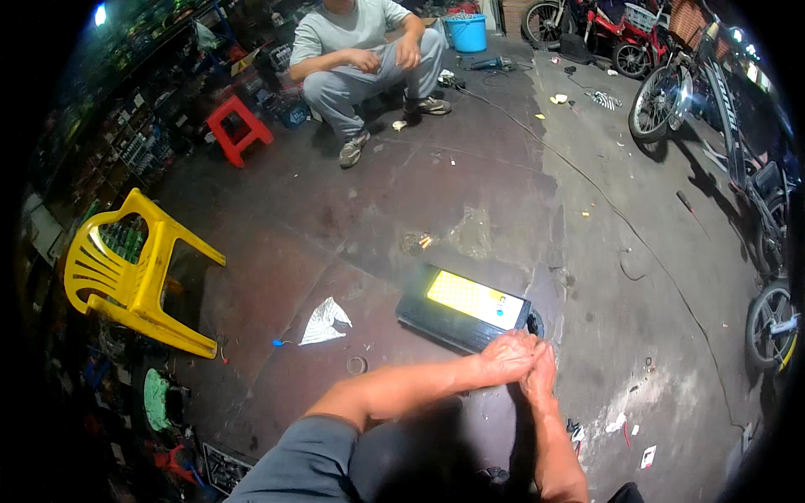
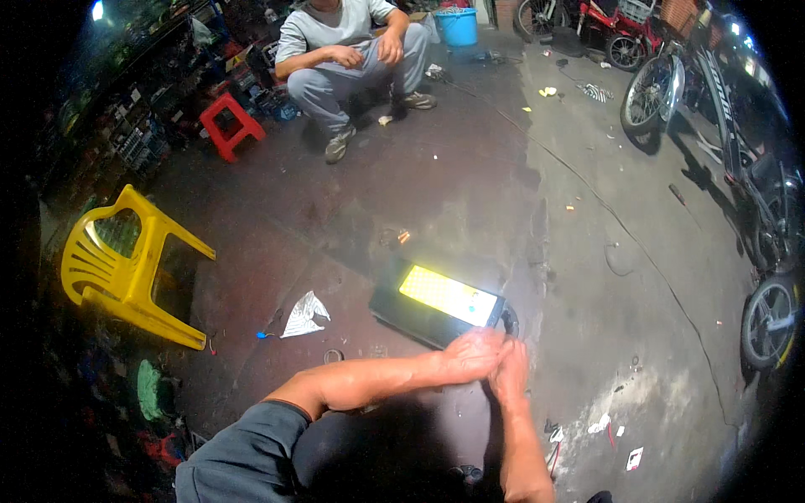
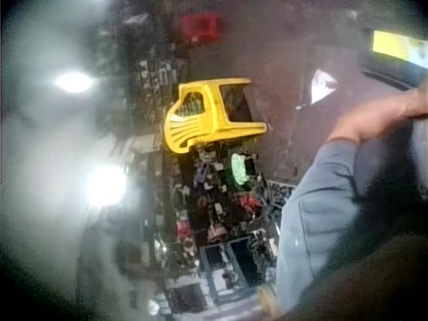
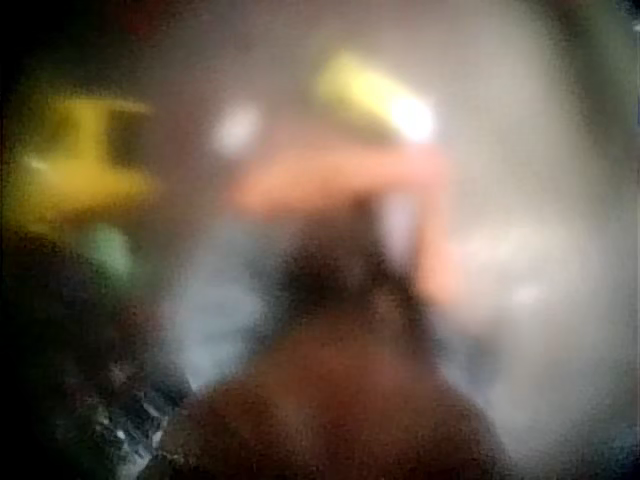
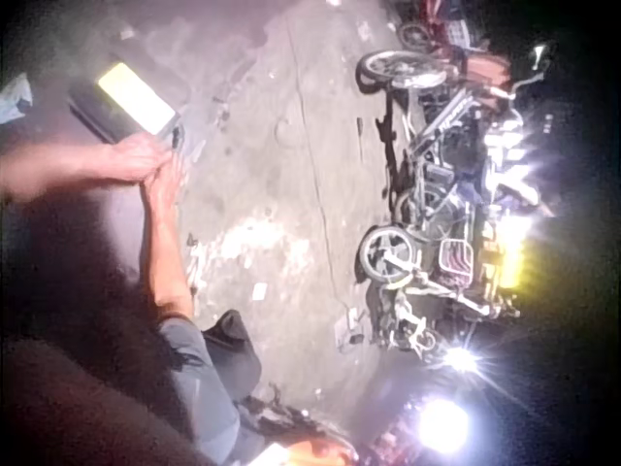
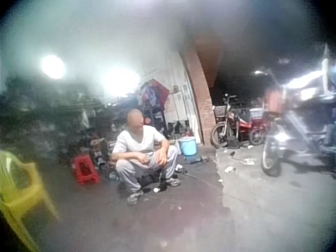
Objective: The person connects wires and adjusts internal components of a battery pack housing by hand and with a small tool.
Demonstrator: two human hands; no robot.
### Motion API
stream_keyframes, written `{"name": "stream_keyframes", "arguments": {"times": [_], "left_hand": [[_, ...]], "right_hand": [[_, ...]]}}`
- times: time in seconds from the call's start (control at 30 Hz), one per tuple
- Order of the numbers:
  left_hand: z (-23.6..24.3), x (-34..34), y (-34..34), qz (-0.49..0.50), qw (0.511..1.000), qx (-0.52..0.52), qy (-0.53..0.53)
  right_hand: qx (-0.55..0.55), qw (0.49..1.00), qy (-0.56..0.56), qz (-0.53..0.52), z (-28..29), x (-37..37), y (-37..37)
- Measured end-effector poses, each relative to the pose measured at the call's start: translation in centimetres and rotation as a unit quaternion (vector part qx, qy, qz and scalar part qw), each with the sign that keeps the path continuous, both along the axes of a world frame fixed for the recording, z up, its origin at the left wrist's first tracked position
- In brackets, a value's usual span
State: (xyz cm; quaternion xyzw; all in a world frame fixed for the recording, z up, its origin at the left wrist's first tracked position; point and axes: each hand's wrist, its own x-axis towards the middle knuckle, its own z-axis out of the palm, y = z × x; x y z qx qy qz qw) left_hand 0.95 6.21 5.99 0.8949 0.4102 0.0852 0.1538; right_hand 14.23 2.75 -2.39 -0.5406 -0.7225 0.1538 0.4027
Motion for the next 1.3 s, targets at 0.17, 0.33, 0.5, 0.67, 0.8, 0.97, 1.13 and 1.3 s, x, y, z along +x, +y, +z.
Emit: {"name": "stream_keyframes", "arguments": {"times": [0.17,0.33,0.5,0.67,0.8,0.97,1.13,1.3], "left_hand": [[1.0,-0.1,0.1,-0.047,0.996,0.059,-0.047],[1.2,-1.8,3.1,0.003,1.000,0.018,-0.007],[2.5,-1.4,2.8,-0.022,0.998,-0.032,-0.039],[3.6,-1.0,2.2,0.059,0.992,-0.072,0.081],[3.0,-1.9,2.6,-0.004,0.998,-0.060,0.033],[3.1,-1.6,3.1,-0.052,0.998,-0.023,-0.002],[4.2,-1.0,3.8,0.065,0.977,-0.135,0.155],[4.2,-0.3,4.2,0.006,0.977,-0.131,0.167]], "right_hand": [[-0.097,0.995,-0.014,-0.011,-1.2,1.0,-2.4],[-0.121,0.992,0.022,0.008,0.4,-0.2,0.7],[-0.103,0.994,0.034,-0.022,0.2,0.8,-1.0],[-0.099,0.994,0.043,-0.030,-0.2,0.9,-1.6],[-0.070,0.995,0.061,-0.028,-0.4,0.6,-1.4],[-0.092,0.993,0.060,-0.029,0.0,0.6,-1.2],[-0.083,0.956,0.199,-0.201,-1.7,-2.5,-1.5],[-0.244,0.831,0.422,-0.269,-3.3,-4.3,-1.5]]}}
